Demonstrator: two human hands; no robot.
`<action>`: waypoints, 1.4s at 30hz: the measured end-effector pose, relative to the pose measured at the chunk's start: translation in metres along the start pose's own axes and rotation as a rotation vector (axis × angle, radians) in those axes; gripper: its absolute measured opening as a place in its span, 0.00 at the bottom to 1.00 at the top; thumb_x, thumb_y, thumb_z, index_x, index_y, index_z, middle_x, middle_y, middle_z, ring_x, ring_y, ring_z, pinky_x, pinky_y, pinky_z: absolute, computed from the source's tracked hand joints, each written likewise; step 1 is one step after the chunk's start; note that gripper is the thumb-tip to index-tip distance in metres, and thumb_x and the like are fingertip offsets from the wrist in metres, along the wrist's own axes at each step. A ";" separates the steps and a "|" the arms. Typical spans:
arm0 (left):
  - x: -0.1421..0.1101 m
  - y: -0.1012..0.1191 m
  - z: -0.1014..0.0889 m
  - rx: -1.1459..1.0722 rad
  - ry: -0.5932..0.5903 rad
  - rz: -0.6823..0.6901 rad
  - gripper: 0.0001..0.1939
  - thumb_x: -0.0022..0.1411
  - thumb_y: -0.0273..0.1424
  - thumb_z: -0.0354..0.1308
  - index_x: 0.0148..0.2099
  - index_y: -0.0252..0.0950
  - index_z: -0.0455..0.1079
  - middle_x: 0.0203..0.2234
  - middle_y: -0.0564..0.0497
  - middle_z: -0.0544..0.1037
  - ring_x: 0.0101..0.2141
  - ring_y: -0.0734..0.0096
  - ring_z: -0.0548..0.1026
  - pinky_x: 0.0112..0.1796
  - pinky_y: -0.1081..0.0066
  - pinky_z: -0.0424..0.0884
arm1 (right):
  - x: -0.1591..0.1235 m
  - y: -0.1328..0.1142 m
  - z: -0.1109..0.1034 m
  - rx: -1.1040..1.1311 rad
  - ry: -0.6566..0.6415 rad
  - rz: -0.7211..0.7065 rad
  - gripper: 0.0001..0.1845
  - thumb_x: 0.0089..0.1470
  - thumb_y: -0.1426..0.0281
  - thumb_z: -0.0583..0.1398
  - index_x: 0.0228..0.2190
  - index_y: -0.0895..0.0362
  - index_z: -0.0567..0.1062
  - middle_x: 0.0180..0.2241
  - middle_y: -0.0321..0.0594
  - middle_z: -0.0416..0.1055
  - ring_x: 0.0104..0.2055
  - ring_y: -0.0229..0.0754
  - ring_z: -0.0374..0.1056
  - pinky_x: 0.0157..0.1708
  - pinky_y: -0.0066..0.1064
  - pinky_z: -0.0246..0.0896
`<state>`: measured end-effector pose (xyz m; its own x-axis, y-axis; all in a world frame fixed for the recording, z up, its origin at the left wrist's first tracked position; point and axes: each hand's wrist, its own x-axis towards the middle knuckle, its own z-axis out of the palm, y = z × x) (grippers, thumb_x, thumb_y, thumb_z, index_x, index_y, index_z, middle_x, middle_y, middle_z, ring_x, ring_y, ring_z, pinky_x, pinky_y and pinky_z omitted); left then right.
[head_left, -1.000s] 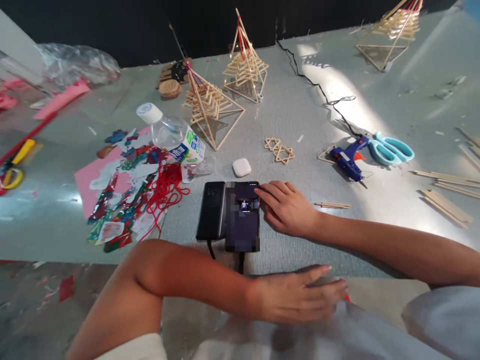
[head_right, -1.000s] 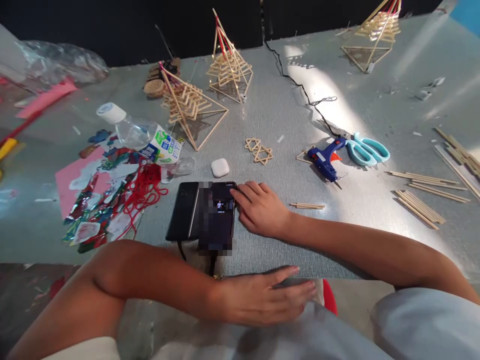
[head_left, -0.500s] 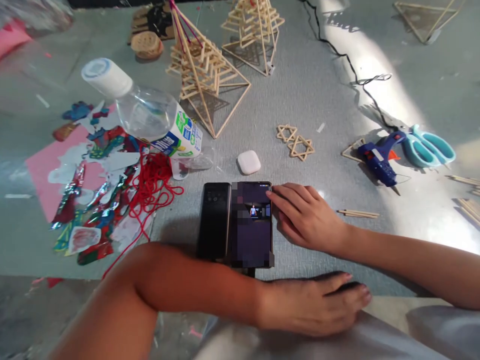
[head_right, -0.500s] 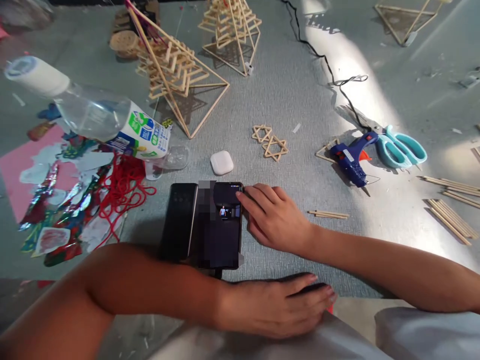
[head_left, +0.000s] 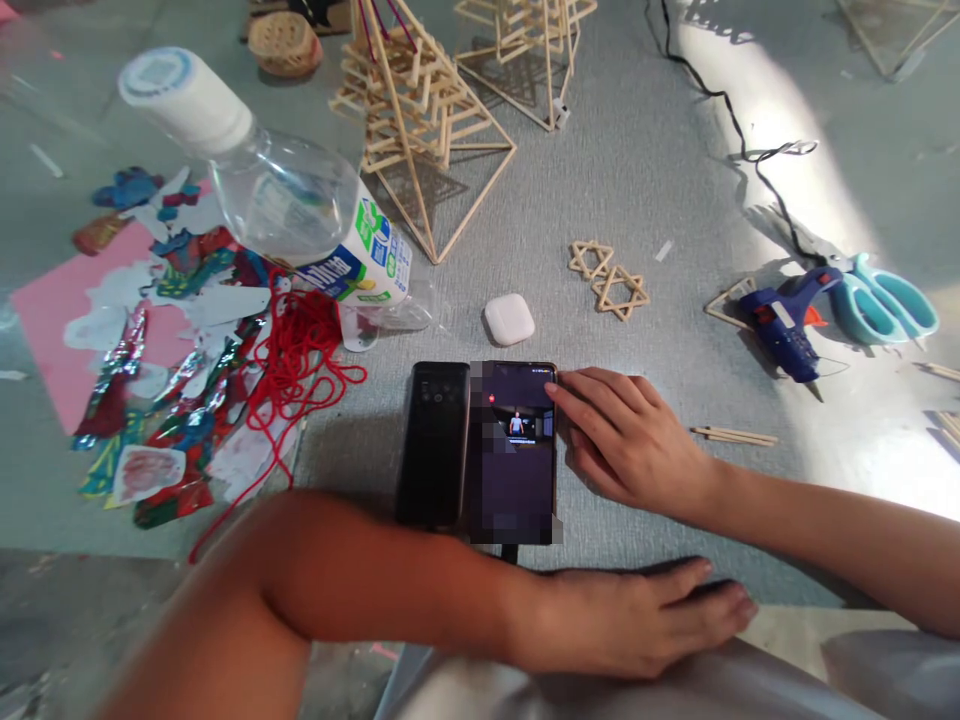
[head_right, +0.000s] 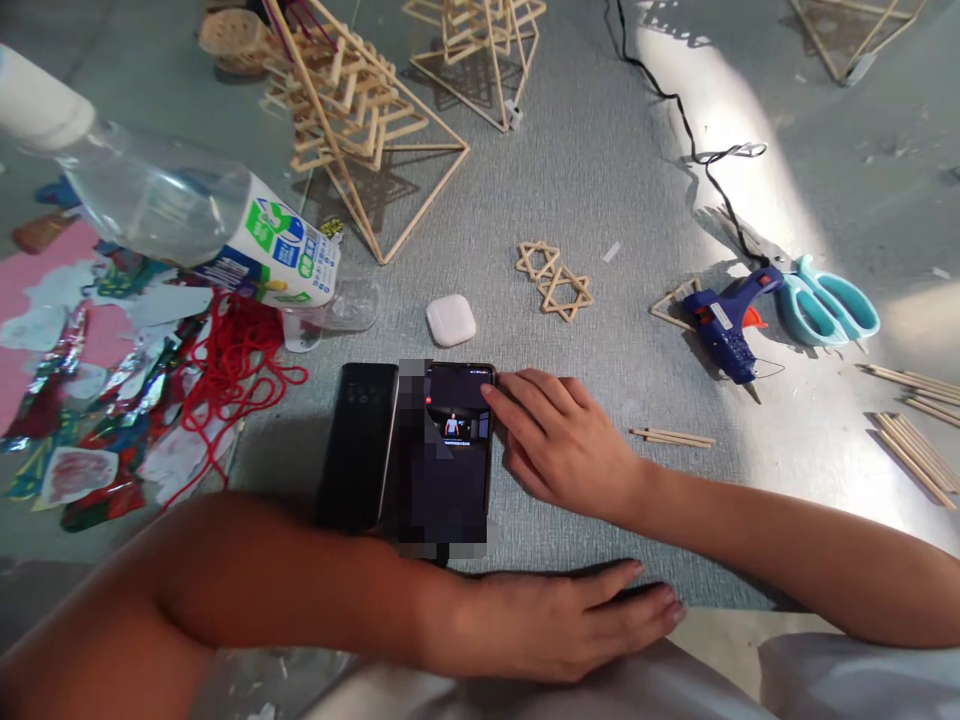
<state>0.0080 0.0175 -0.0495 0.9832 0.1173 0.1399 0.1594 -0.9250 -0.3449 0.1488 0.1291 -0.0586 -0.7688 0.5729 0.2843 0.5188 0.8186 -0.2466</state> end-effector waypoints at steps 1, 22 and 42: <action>0.000 0.001 0.002 -0.016 0.032 -0.001 0.34 0.73 0.30 0.35 0.76 0.48 0.60 0.77 0.63 0.65 0.75 0.81 0.63 0.74 0.70 0.63 | 0.000 0.000 0.000 0.002 -0.002 0.002 0.33 0.70 0.70 0.57 0.72 0.64 0.63 0.65 0.58 0.75 0.65 0.61 0.70 0.54 0.53 0.72; -0.005 0.011 0.000 0.168 -0.078 0.140 0.38 0.71 0.31 0.29 0.80 0.46 0.51 0.81 0.54 0.56 0.78 0.66 0.57 0.78 0.54 0.61 | 0.002 -0.001 -0.001 -0.015 0.010 0.021 0.29 0.71 0.69 0.57 0.70 0.63 0.66 0.64 0.57 0.75 0.63 0.59 0.71 0.54 0.50 0.72; -0.005 0.011 0.005 0.305 -0.089 0.312 0.35 0.72 0.31 0.39 0.74 0.66 0.59 0.78 0.60 0.63 0.78 0.57 0.57 0.76 0.35 0.61 | 0.001 -0.001 0.000 0.016 0.010 0.032 0.33 0.71 0.70 0.56 0.73 0.60 0.62 0.65 0.57 0.74 0.64 0.59 0.71 0.55 0.51 0.71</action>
<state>0.0052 0.0082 -0.0583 0.9901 -0.1074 -0.0907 -0.1405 -0.7736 -0.6180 0.1474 0.1289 -0.0580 -0.7482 0.5993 0.2848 0.5369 0.7990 -0.2708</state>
